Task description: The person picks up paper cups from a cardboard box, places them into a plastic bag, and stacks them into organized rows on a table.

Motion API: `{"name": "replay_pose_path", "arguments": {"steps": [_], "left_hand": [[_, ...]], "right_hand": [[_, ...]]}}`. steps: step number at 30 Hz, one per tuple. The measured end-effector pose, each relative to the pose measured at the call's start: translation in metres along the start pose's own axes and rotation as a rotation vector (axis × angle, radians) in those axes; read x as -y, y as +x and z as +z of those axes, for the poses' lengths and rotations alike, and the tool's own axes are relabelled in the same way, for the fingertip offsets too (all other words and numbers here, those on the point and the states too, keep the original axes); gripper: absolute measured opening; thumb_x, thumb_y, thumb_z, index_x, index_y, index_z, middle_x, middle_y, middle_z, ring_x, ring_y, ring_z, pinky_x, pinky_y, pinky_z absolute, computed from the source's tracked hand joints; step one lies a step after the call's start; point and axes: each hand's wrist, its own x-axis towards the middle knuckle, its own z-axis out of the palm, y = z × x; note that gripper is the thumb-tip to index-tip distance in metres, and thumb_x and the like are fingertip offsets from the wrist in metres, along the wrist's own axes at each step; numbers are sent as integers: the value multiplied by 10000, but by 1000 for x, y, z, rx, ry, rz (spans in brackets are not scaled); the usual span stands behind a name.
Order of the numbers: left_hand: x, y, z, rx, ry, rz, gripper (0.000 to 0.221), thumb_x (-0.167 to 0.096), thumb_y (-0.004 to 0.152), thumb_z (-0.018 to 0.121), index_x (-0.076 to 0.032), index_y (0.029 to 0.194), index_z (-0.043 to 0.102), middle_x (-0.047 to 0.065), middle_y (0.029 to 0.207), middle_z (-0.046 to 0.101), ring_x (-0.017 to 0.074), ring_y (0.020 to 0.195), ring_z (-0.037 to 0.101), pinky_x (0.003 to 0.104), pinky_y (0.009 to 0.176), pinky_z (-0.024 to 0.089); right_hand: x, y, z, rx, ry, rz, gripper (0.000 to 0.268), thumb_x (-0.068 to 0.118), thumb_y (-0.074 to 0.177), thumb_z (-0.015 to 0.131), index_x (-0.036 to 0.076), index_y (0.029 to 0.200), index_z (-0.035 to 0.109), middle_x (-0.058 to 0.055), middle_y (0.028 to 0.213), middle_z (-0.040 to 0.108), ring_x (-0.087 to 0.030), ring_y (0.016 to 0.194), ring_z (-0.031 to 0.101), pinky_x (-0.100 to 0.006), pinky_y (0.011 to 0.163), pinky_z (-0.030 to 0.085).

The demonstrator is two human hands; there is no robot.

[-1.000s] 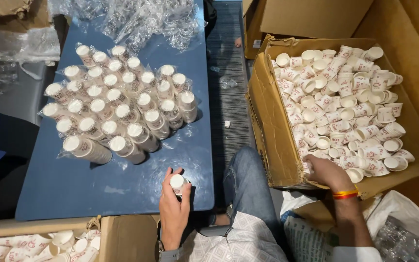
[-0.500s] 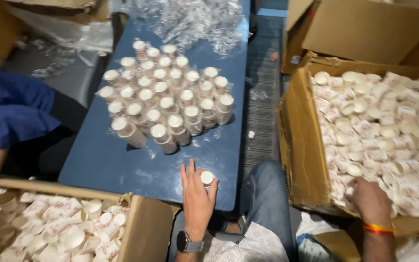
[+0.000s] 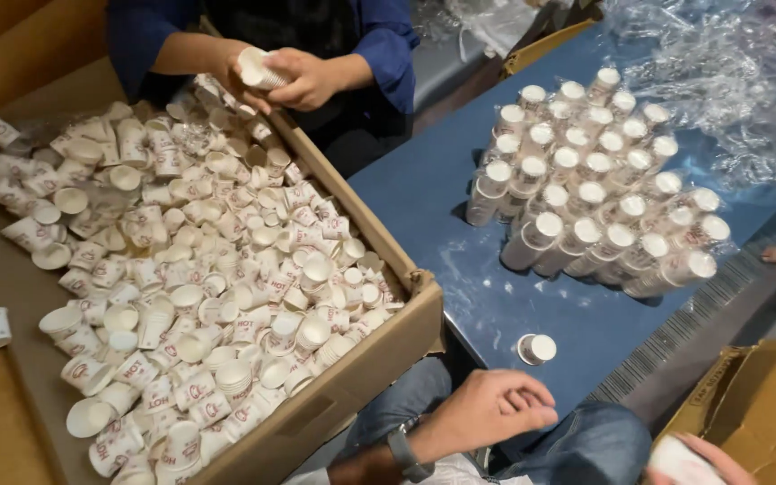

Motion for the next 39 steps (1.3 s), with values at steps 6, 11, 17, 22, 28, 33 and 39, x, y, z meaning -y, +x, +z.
{"name": "replay_pose_path", "arguments": {"steps": [6, 11, 17, 22, 28, 33, 39], "left_hand": [[47, 2, 3, 310, -728, -137, 238, -169, 1007, 696, 31, 1133, 718, 39, 1014, 725, 65, 868, 657, 220, 782, 548], [58, -4, -19, 36, -841, -138, 218, -152, 1043, 666, 52, 1115, 701, 78, 1037, 724, 98, 897, 666, 246, 844, 552], [47, 3, -46, -177, -894, -211, 324, -52, 970, 675, 39, 1255, 549, 110, 1033, 717, 134, 893, 698, 274, 827, 584], [27, 0, -59, -73, -901, -209, 614, 39, 918, 673, -3, 1481, 433, 120, 1098, 662, 142, 930, 697, 282, 867, 589], [34, 8, -45, 104, -902, -196, 652, 133, 880, 678, 85, 1489, 452, 112, 1256, 638, 168, 1119, 671, 307, 970, 579], [21, 23, -33, 126, -861, -154, 575, 117, 867, 692, 48, 1402, 492, 111, 1262, 634, 195, 1163, 650, 308, 1021, 551], [-4, 49, -17, -99, -434, 87, 494, -52, 831, 817, -7, 1272, 598, 86, 1242, 614, 168, 1146, 646, 307, 954, 558]], "right_hand": [[253, 82, 73, 112, -187, 96, 432, 31, 641, 920, 32, 1042, 759, -96, 1139, 796, -192, 1038, 770, -324, 844, 616], [270, 96, 88, -27, 98, -8, 414, 68, 794, 794, 25, 1186, 669, -119, 1241, 717, -198, 1100, 704, -327, 916, 586], [288, 133, 104, 21, -474, -219, 338, 144, 813, 757, 66, 1137, 696, -176, 1142, 663, -380, 1017, 659, -428, 840, 537], [251, 142, 113, 149, -455, -106, 306, 139, 790, 758, 98, 1090, 716, -148, 1090, 664, -359, 978, 660, -426, 815, 548], [242, 147, 120, 151, -479, -26, 332, 174, 807, 752, 65, 1107, 659, -158, 1022, 677, -373, 933, 671, -451, 792, 546], [236, 152, 127, 252, -680, 163, 373, 253, 818, 779, 68, 1093, 608, -187, 1082, 619, -405, 900, 672, -467, 786, 565], [263, 134, 88, 100, -341, -105, 903, 198, 645, 813, 41, 1451, 437, -254, 1381, 498, -457, 1053, 620, -478, 783, 567]]}}
